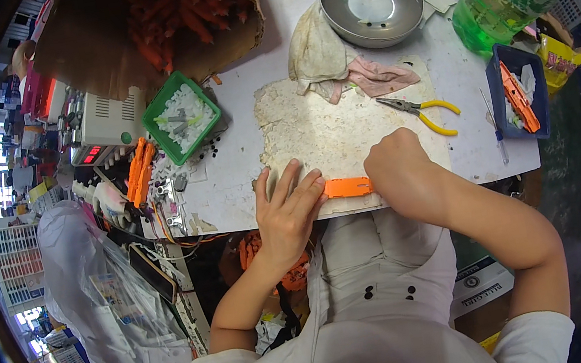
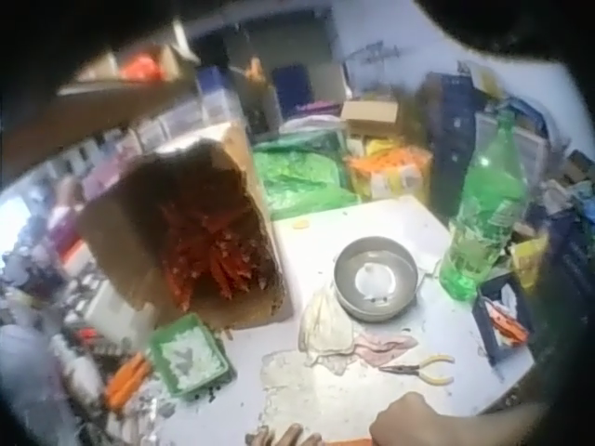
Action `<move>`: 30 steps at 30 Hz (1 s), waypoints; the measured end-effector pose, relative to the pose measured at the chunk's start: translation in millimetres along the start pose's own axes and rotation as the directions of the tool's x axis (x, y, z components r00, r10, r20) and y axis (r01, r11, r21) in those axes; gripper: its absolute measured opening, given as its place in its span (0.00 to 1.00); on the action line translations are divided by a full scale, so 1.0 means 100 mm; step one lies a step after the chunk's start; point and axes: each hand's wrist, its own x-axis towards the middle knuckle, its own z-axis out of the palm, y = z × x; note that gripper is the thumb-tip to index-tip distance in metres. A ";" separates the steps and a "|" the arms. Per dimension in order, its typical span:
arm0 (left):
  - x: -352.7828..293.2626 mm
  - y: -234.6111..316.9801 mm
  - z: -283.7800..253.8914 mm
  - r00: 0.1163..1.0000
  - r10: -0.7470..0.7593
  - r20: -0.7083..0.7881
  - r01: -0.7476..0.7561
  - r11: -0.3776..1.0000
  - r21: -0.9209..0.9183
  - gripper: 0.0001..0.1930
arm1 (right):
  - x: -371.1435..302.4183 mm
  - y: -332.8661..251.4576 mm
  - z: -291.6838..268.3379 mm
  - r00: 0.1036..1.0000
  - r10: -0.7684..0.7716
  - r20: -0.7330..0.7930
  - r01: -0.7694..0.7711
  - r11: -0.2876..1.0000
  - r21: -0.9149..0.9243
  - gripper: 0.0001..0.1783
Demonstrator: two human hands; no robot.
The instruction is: The person assembles a toy gun by hand, inserting an internal spring and a toy trigger into a toy casing, then closing the toy shell around the internal components.
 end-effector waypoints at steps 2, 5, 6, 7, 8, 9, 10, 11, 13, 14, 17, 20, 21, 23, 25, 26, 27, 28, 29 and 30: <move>0.00 -0.01 0.01 1.000 0.013 -0.014 -0.013 1.000 0.003 0.13 | 0.03 0.07 0.02 0.995 0.049 0.087 -0.053 0.998 0.044 0.10; -0.02 -0.04 0.03 0.999 0.025 -0.039 -0.025 1.000 0.000 0.13 | 0.04 0.08 0.09 0.986 0.098 0.137 -0.103 0.994 0.032 0.13; -0.04 -0.05 0.03 0.999 0.024 -0.045 -0.025 1.000 -0.011 0.12 | 0.04 0.07 0.10 0.989 0.102 0.104 -0.101 0.995 -0.014 0.15; -0.04 -0.06 0.03 0.998 0.027 -0.058 -0.028 1.000 -0.005 0.12 | 0.05 0.08 0.08 0.990 0.102 0.095 -0.100 0.995 -0.025 0.15; -0.03 -0.06 0.04 0.998 0.027 -0.062 -0.027 1.000 -0.008 0.12 | 0.07 0.10 0.06 0.986 0.110 0.126 -0.107 0.994 -0.028 0.16; -0.05 -0.06 0.04 0.998 0.026 -0.065 -0.027 1.000 -0.010 0.12 | 0.09 0.11 0.03 0.981 0.117 0.157 -0.114 0.993 -0.029 0.18; -0.07 -0.07 0.06 0.996 0.030 -0.079 -0.031 1.000 -0.005 0.12 | 0.12 0.11 -0.02 0.982 0.119 0.148 -0.114 0.993 -0.041 0.18; -0.08 -0.08 0.09 0.995 0.037 -0.091 -0.038 0.999 -0.012 0.12 | 0.15 0.10 -0.07 0.987 0.115 0.115 -0.114 0.993 -0.017 0.22; -0.08 -0.08 0.13 0.993 0.049 -0.105 -0.052 0.998 -0.025 0.11 | 0.24 0.00 -0.09 0.989 0.120 0.081 -0.121 0.993 0.004 0.27; -0.08 -0.07 0.12 0.993 0.041 -0.112 -0.043 0.999 -0.015 0.11 | 0.33 -0.11 -0.08 0.994 0.092 0.051 -0.093 0.996 0.013 0.27; 0.01 -0.05 0.04 0.993 0.047 -0.112 -0.048 0.999 -0.012 0.10 | 0.48 -0.22 -0.17 0.988 0.107 0.107 -0.109 0.994 0.012 0.27; -0.01 -0.06 0.02 0.991 0.062 -0.116 -0.064 0.998 -0.017 0.10 | 0.52 -0.24 -0.11 0.978 0.138 0.156 -0.139 0.990 -0.007 0.27; -0.03 -0.08 0.04 0.991 0.056 -0.121 -0.059 0.998 -0.023 0.09 | 0.52 -0.24 -0.10 0.984 0.125 0.130 -0.124 0.992 -0.011 0.27; -0.08 -0.09 0.10 0.992 0.051 -0.117 -0.056 0.998 -0.038 0.09 | 0.37 -0.22 -0.15 0.979 0.155 0.132 -0.157 0.988 0.004 0.26; -0.07 -0.09 0.15 0.991 0.022 -0.129 -0.031 0.997 -0.071 0.09 | 0.12 -0.05 -0.02 0.954 0.221 0.201 -0.264 0.940 0.216 0.24; -0.06 -0.07 0.14 0.991 0.044 -0.127 -0.054 0.996 -0.071 0.10 | -0.03 0.01 0.07 0.955 0.225 0.193 -0.264 0.941 0.211 0.24; -0.06 -0.06 0.13 0.991 0.044 -0.130 -0.053 0.996 -0.067 0.10 | -0.18 0.04 0.20 0.976 0.215 0.036 -0.216 0.933 0.288 0.22; -0.06 -0.07 0.12 0.992 0.057 -0.110 -0.066 0.994 -0.088 0.11 | -0.27 0.01 0.32 0.970 0.211 -0.123 -0.155 0.921 0.359 0.20; -0.05 -0.07 0.10 0.993 0.073 -0.091 -0.083 0.990 -0.110 0.11 | -0.33 -0.05 0.39 0.969 0.210 -0.128 -0.152 0.921 0.358 0.20; -0.06 -0.06 0.07 0.993 0.074 -0.093 -0.084 0.991 -0.105 0.11 | -0.37 -0.11 0.45 0.926 0.254 -0.279 -0.110 0.889 0.445 0.18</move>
